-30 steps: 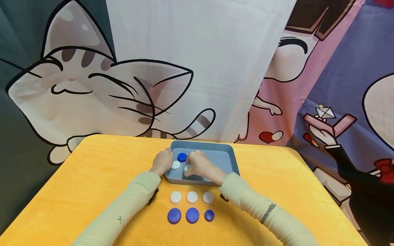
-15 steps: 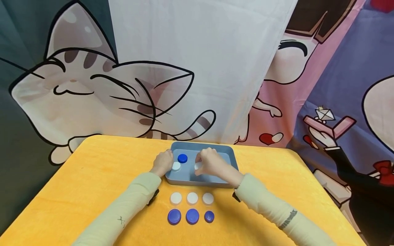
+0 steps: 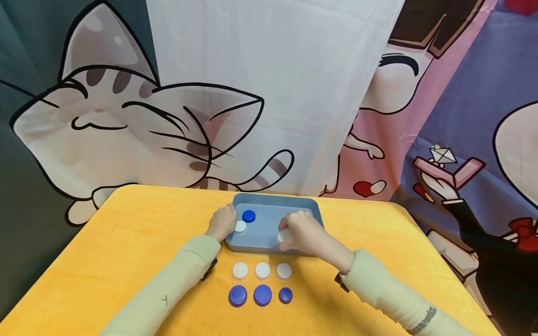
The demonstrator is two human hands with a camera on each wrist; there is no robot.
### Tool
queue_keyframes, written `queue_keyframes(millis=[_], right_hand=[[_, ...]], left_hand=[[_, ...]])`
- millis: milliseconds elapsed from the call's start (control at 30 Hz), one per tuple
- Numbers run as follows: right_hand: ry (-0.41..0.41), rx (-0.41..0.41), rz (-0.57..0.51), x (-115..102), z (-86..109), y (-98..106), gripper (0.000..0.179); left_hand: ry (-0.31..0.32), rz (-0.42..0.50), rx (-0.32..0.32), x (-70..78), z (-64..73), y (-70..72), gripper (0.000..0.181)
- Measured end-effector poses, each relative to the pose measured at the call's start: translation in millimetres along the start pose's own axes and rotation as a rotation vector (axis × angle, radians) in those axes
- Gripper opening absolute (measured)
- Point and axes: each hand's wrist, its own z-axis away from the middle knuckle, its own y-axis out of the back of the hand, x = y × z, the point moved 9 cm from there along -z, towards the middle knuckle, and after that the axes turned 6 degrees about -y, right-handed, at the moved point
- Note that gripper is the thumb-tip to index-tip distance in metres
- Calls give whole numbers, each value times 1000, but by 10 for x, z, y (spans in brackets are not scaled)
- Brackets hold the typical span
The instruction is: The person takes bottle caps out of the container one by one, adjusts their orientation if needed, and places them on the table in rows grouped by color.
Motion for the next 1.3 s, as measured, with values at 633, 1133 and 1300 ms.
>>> queue_keyframes(millis=[633,1133,1300], right_hand=[[-60,17,-23,300,483,-273,23],[-22,-32,-19,470,621,-577,19],[-26,-60,-23,494,660,-657,24]], left_hand=[[-14,-37,10,50,66,14,38],[-7,-35,22,62,42,31,39],[0,-43,20,53,43,30,41]])
